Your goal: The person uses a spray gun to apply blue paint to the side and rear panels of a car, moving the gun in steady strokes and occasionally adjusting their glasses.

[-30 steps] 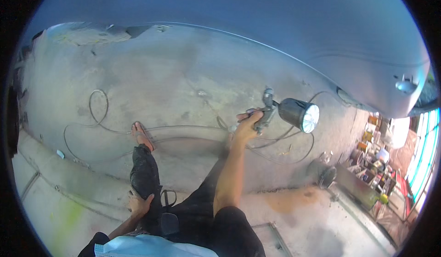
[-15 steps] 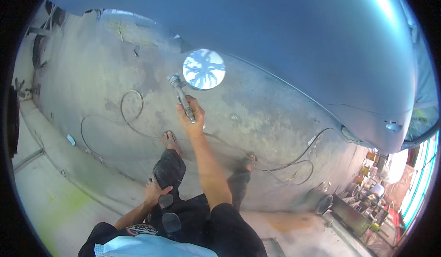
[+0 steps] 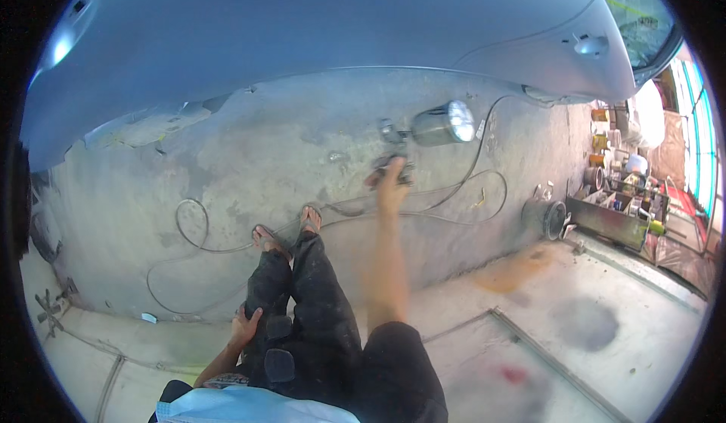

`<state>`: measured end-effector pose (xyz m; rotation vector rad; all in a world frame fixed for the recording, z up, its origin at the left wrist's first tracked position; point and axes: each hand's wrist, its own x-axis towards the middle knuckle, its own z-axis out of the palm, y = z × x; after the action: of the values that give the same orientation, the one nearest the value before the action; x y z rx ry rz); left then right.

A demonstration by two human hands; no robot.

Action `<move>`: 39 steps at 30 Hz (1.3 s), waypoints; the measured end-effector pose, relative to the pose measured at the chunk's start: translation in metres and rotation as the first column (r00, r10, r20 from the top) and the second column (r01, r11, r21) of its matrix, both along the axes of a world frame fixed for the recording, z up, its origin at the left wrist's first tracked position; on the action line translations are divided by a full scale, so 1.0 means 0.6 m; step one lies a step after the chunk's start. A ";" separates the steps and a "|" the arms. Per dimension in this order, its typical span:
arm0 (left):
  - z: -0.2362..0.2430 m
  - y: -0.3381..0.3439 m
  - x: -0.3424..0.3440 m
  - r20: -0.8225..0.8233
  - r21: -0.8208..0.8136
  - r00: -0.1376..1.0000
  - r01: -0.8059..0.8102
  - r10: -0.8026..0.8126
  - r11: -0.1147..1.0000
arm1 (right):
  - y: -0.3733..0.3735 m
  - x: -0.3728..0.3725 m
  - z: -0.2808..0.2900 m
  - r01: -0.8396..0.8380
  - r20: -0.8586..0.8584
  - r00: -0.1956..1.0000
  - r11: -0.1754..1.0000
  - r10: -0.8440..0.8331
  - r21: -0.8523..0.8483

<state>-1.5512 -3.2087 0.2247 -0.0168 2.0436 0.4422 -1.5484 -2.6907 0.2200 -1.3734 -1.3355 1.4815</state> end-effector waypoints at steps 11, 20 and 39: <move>0.003 0.044 -0.060 -0.163 0.003 0.946 0.285 -0.281 0.959 | 0.220 0.086 0.062 0.378 0.025 0.916 0.880 -0.401 0.288; 0.313 0.387 -0.234 0.536 0.805 0.637 -0.583 -0.554 0.108 | -0.061 -0.060 0.081 0.044 0.012 0.999 0.962 -0.049 0.270; 0.620 0.297 -0.325 0.419 0.194 0.167 -0.977 -0.892 -0.092 | -0.545 -0.372 0.196 -0.648 -0.268 0.691 0.740 0.671 0.183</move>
<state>-1.7465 -3.0305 0.5965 0.3813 -0.6198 1.6070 -1.7715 -3.0177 0.3374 -0.5467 -1.7405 1.9865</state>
